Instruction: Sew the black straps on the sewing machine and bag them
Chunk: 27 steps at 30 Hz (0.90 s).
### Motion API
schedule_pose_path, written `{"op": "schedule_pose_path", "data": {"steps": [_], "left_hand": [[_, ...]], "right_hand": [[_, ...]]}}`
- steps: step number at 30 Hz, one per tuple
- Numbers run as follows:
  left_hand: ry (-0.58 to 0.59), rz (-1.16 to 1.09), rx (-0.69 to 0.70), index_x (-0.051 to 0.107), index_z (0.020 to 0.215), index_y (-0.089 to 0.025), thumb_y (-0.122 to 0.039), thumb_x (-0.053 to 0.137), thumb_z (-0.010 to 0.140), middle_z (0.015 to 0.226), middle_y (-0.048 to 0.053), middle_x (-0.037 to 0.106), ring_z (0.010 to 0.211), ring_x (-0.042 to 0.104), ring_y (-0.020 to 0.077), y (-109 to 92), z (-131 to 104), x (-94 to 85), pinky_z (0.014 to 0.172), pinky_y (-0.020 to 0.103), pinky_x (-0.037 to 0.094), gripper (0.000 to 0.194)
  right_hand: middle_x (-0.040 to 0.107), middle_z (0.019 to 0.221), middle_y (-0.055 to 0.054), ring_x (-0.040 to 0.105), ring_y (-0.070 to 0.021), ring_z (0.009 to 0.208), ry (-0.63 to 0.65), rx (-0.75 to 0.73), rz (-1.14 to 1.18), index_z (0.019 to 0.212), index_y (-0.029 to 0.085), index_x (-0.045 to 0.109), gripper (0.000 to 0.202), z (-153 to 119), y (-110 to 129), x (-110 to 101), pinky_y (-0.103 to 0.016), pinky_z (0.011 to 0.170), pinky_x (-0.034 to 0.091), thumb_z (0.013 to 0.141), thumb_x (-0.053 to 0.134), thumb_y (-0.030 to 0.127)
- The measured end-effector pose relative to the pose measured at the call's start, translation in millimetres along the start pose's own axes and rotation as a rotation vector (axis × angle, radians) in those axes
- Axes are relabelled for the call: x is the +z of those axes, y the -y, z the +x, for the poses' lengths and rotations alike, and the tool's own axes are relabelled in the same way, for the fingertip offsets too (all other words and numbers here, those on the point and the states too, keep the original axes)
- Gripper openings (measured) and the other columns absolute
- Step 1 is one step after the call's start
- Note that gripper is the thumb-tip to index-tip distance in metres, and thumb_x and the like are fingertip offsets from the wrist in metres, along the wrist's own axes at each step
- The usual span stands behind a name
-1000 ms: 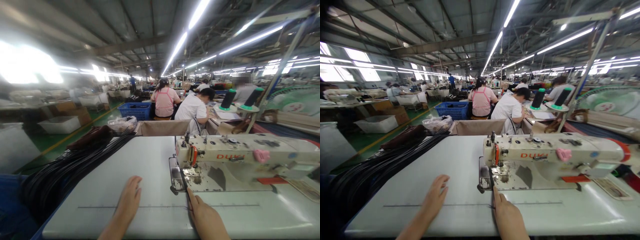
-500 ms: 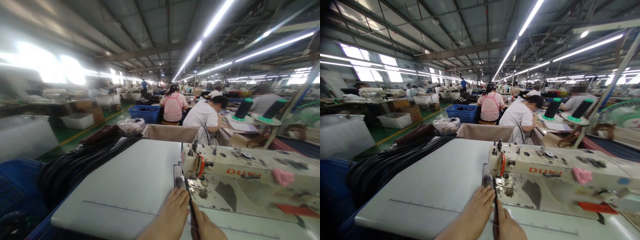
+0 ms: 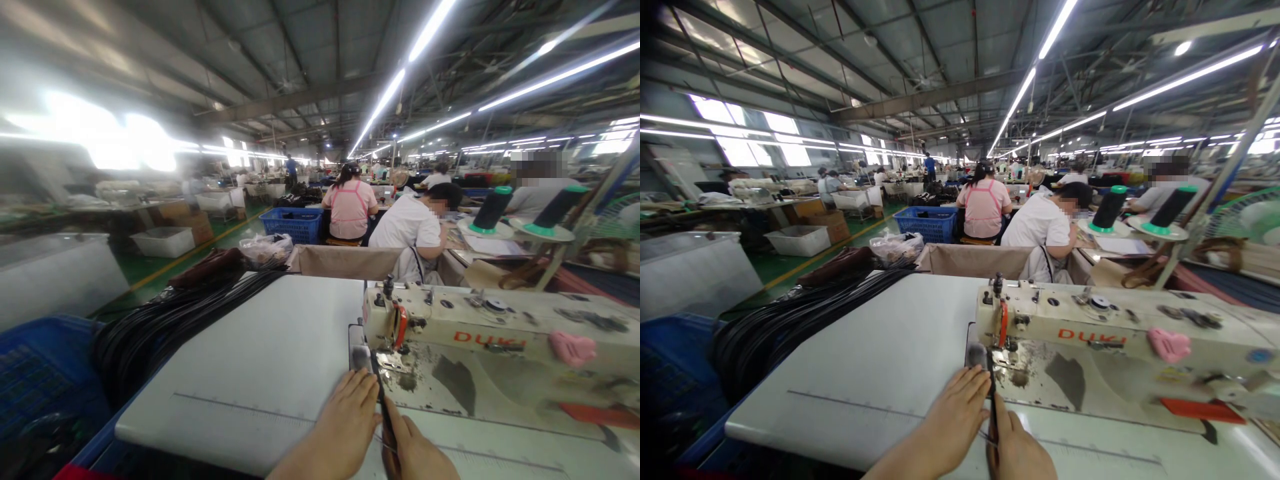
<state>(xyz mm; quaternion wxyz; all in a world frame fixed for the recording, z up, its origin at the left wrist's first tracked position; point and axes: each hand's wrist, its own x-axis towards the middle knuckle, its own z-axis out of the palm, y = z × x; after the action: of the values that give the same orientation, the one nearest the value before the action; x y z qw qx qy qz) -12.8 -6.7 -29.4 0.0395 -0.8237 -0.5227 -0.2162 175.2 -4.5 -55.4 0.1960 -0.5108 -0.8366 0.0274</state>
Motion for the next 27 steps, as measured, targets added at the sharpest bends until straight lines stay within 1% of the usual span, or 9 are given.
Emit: {"op": "schedule_pose_path", "data": {"steps": [4,8,12,14,17,19,23,27], "left_hand": [[-0.01,0.01,-0.005,0.048,0.153,-0.018,-0.038,0.043,0.107,0.158,0.006,0.051,0.149,0.044,0.0221,0.2,0.4,0.4,0.124,0.041,0.039,0.05],[0.023,0.021,0.0,0.049,0.152,-0.017,-0.037,0.044,0.107,0.158,0.008,0.051,0.15,0.044,0.0223,1.9,1.1,2.5,0.125,0.042,0.038,0.049],[0.066,0.015,-0.014,0.049,0.151,-0.015,-0.034,0.045,0.106,0.159,0.012,0.049,0.151,0.041,0.0252,3.3,2.1,4.3,0.126,0.047,0.035,0.049],[0.076,0.005,-0.02,0.048,0.152,-0.014,-0.033,0.045,0.106,0.159,0.014,0.048,0.152,0.039,0.0269,4.8,3.0,5.2,0.126,0.049,0.034,0.05],[0.084,-0.011,-0.019,0.045,0.153,-0.015,-0.032,0.045,0.106,0.159,0.015,0.049,0.152,0.039,0.0274,8.8,5.2,6.6,0.125,0.051,0.034,0.05],[0.076,-0.018,-0.014,0.044,0.153,-0.015,-0.031,0.045,0.106,0.158,0.015,0.05,0.152,0.04,0.0276,12.3,7.5,7.4,0.125,0.052,0.033,0.05],[0.062,-0.026,-0.008,0.048,0.15,-0.017,-0.03,0.044,0.106,0.156,0.014,0.053,0.151,0.041,0.0283,18.7,13.2,8.2,0.125,0.053,0.031,0.046],[0.088,-0.037,-0.025,0.052,0.146,-0.017,-0.028,0.043,0.106,0.154,0.013,0.055,0.15,0.042,0.0273,22.3,19.0,8.1,0.125,0.052,0.03,0.043]], "right_hand": [[0.077,0.11,-0.008,0.077,-0.0206,0.079,0.044,-0.059,0.034,0.151,0.022,0.047,0.066,1.7,-3.2,-4.5,-0.026,0.066,0.057,0.087,0.049,0.008],[0.076,0.111,-0.01,0.077,-0.0208,0.081,0.055,-0.026,0.026,0.148,0.02,0.049,0.063,1.6,5.3,-15.4,-0.027,0.07,0.055,0.087,0.052,0.008],[0.075,0.107,-0.009,0.075,-0.0215,0.084,0.079,0.018,0.01,0.143,0.018,0.053,0.06,1.2,15.5,-28.8,-0.027,0.069,0.053,0.083,0.055,0.008],[0.075,0.105,-0.008,0.074,-0.0207,0.083,0.057,0.019,0.015,0.139,0.017,0.056,0.057,0.6,17.0,-32.2,-0.027,0.068,0.052,0.083,0.055,0.007],[0.073,0.098,-0.005,0.072,-0.0188,0.078,-0.012,-0.008,0.047,0.127,0.017,0.061,0.047,-1.6,15.9,-33.0,-0.026,0.067,0.05,0.082,0.054,0.006],[0.072,0.094,-0.004,0.07,-0.0179,0.075,-0.062,-0.03,0.071,0.122,0.017,0.062,0.043,-3.2,14.9,-32.3,-0.026,0.066,0.049,0.082,0.053,0.006],[0.07,0.09,-0.003,0.067,-0.0171,0.074,-0.148,-0.081,0.096,0.118,0.016,0.061,0.035,-4.8,15.1,-32.3,-0.026,0.067,0.046,0.087,0.049,0.007],[0.069,0.088,-0.004,0.065,-0.0171,0.074,-0.181,-0.106,0.094,0.117,0.016,0.061,0.031,-5.5,16.5,-33.1,-0.026,0.067,0.045,0.091,0.047,0.008]]}}
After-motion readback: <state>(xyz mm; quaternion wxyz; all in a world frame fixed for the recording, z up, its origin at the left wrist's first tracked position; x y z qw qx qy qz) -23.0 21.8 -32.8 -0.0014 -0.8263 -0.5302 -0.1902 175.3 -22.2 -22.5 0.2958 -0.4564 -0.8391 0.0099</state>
